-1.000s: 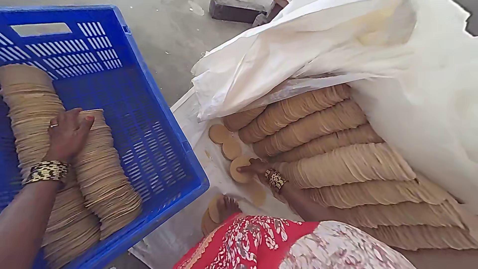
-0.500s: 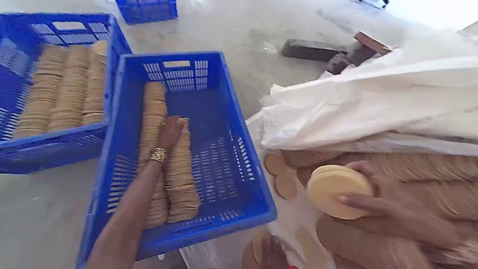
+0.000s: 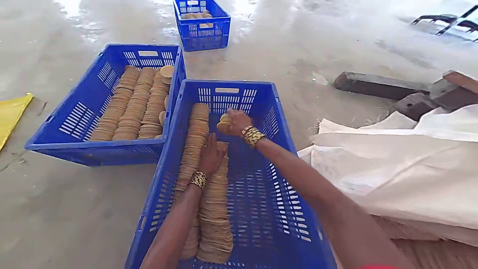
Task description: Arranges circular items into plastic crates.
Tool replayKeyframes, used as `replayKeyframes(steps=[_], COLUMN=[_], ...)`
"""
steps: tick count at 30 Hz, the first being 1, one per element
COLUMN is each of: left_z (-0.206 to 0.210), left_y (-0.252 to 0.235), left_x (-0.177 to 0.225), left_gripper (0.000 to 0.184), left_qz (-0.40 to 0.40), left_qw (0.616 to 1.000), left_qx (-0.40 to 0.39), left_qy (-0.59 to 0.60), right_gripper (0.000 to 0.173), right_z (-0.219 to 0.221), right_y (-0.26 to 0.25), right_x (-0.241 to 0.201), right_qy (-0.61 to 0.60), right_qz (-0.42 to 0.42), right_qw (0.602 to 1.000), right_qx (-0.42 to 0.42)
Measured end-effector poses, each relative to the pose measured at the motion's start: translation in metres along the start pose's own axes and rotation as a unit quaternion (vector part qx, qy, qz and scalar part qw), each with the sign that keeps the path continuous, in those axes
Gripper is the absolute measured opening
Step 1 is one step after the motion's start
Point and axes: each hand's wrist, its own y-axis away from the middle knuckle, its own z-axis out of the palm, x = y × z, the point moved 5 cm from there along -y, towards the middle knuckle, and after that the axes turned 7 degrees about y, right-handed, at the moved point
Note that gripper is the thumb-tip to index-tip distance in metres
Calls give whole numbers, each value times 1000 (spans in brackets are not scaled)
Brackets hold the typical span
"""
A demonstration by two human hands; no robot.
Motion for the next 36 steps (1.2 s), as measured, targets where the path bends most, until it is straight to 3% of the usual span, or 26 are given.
replayKeyframes(steps=[3, 7, 10, 13, 15, 18, 22, 25, 29, 31, 33, 34, 36], left_z=[4, 5, 1, 4, 4, 1, 0, -3, -6, -2, 2, 4, 7], left_y=[-1, -3, -14, -15, -14, -10, -13, -18, -10, -3, -9, -12, -19], left_x=[-5, -3, 1, 2, 3, 4, 2, 3, 15, 23, 20, 15, 7], left_gripper=[84, 78, 82, 79, 79, 83, 88, 91, 93, 89, 86, 87, 87], left_qz=[54, 66, 24, -8, -12, 0, -8, -20, -19, -12, -7, -3, 6], left_qw=[994, 995, 999, 998, 998, 998, 995, 993, 995, 989, 985, 986, 989], left_qx=[98, 74, 10, -28, -32, -30, -63, -76, -59, -89, -88, -83, -77], left_qy=[20, 23, -26, -56, -62, -59, -71, -83, -74, -119, -145, -147, -128], right_gripper=[45, 54, 58, 67, 60, 42, 40, 33, 35, 33, 36, 37, 39], right_z=[59, 86, 84, 58, 22, -55, -115, -104, -14, 30, 21, 10, -18], right_y=[-18, -12, -13, 6, 25, 93, 241, 353, 453, 488, 508, 517, 536], right_x=[-17, -13, -1, 3, 5, 17, 75, 126, 204, 218, 202, 192, 176], right_qy=[-104, -255, -295, -201, -150, -139, -99, -126, -138, -153, -171, -161, -139], right_qz=[-61, -40, -1, 31, -12, -115, -115, -30, 180, 324, 453, 462, 405], right_qw=[986, 952, 942, 961, 969, 976, 977, 969, 940, 917, 872, 859, 888], right_qx=[-118, -162, -161, -190, -195, -120, 150, 210, 255, 178, -64, -149, -167])
